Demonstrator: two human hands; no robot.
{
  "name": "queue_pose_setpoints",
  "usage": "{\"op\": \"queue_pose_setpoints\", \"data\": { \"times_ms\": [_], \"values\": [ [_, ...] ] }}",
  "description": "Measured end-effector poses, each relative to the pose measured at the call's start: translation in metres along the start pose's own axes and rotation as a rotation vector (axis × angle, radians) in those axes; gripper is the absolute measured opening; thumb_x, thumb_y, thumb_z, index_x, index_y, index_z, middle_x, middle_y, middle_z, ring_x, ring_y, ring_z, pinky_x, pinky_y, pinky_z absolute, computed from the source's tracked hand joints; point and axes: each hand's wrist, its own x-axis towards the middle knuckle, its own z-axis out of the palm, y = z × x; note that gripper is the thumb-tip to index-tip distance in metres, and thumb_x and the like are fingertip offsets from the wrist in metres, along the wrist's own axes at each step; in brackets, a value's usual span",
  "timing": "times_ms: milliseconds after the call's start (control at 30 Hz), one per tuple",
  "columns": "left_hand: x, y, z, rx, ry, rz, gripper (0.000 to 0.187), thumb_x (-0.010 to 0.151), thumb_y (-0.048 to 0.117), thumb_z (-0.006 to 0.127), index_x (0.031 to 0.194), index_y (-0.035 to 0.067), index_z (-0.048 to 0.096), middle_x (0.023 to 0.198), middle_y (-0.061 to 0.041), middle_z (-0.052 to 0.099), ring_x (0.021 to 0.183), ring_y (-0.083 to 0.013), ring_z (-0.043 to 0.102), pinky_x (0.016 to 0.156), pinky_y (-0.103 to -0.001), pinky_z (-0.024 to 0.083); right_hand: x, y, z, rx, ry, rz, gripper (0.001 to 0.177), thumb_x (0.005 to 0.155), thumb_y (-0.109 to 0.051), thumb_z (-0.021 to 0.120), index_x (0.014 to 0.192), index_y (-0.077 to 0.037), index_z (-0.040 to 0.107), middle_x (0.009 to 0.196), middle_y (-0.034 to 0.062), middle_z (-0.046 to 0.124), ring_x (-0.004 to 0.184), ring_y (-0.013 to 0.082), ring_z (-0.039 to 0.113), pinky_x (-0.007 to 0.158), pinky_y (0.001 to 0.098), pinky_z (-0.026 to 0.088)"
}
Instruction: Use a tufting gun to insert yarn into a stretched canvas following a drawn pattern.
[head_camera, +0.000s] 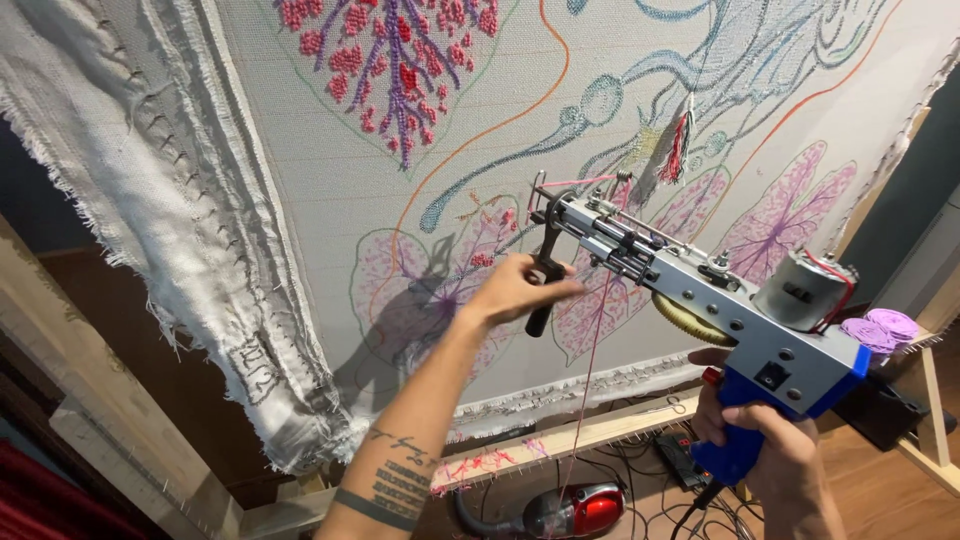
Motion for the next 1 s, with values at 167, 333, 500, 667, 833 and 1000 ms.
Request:
{"op": "queue_pose_setpoints", "data": {
  "times_ms": [167, 333, 500, 667, 833, 1000],
  "values": [
    [0.01, -0.032, -0.029, 0.51, 0.733, 0.488, 0.035, 0.07, 0.046, 0.06, 0.072, 0.011, 0.066, 0.062, 0.001, 0.06, 0.049, -0.0095, 0.051, 0.048, -0.026, 0.041, -0.003, 0.005, -0.004, -0.028, 0.008, 0.07, 0.052, 0.061, -0.003, 0.046, 0.11, 0.013, 0.052, 0.063, 0.0124, 0.049, 0.048, 0.0154, 0.044, 0.042, 0.0252, 0.033],
    [0.024, -0.034, -0.03, 0.64, 0.9, 0.347, 0.025, 0.068, 0.028, 0.076, 0.083, 0.012, 0.064, 0.078, -0.001, 0.062, 0.063, -0.0173, 0.058, 0.058, -0.031, 0.046, -0.005, 0.006, 0.003, 0.007, 0.041, 0.089, 0.048, 0.061, -0.003, 0.046, 0.106, 0.011, 0.053, 0.057, 0.0106, 0.046, 0.045, 0.0149, 0.039, 0.042, 0.0271, 0.03],
    [0.044, -0.041, -0.026, 0.732, 1.014, 0.228, 0.011, 0.075, 0.023, 0.064, 0.072, 0.013, 0.063, 0.07, -0.003, 0.064, 0.065, -0.0244, 0.057, 0.056, -0.039, 0.045, -0.008, 0.005, -0.001, -0.001, 0.055, 0.152, 0.048, 0.062, -0.003, 0.043, 0.106, 0.011, 0.054, 0.053, 0.0081, 0.042, 0.042, 0.0147, 0.038, 0.042, 0.0259, 0.029],
    [0.028, -0.035, -0.02, 0.676, 0.983, 0.393, 0.008, 0.073, 0.016, 0.061, 0.067, 0.013, 0.057, 0.063, 0.002, 0.058, 0.062, -0.0164, 0.053, 0.054, -0.031, 0.043, -0.014, 0.004, -0.008, -0.052, 0.098, 0.135, 0.047, 0.061, -0.002, 0.043, 0.105, 0.012, 0.055, 0.055, 0.0082, 0.045, 0.044, 0.0154, 0.041, 0.044, 0.0271, 0.032],
    [0.017, -0.031, -0.023, 0.648, 0.923, 0.518, 0.009, 0.072, 0.011, 0.059, 0.069, 0.012, 0.051, 0.063, 0.002, 0.054, 0.054, -0.0116, 0.05, 0.048, -0.024, 0.042, -0.013, 0.004, -0.007, -0.013, 0.061, 0.095, 0.047, 0.061, -0.001, 0.044, 0.105, 0.013, 0.053, 0.057, 0.0082, 0.044, 0.048, 0.0135, 0.041, 0.042, 0.0237, 0.032],
    [0.027, -0.029, -0.027, 0.805, 0.935, 0.423, 0.02, 0.072, 0.023, 0.072, 0.081, 0.014, 0.057, 0.077, 0.003, 0.063, 0.07, -0.0171, 0.06, 0.06, -0.033, 0.048, -0.015, 0.008, -0.012, 0.05, 0.039, 0.101, 0.047, 0.061, 0.001, 0.043, 0.106, 0.014, 0.052, 0.063, 0.0114, 0.047, 0.052, 0.0144, 0.041, 0.043, 0.0243, 0.032]
  ]
}}
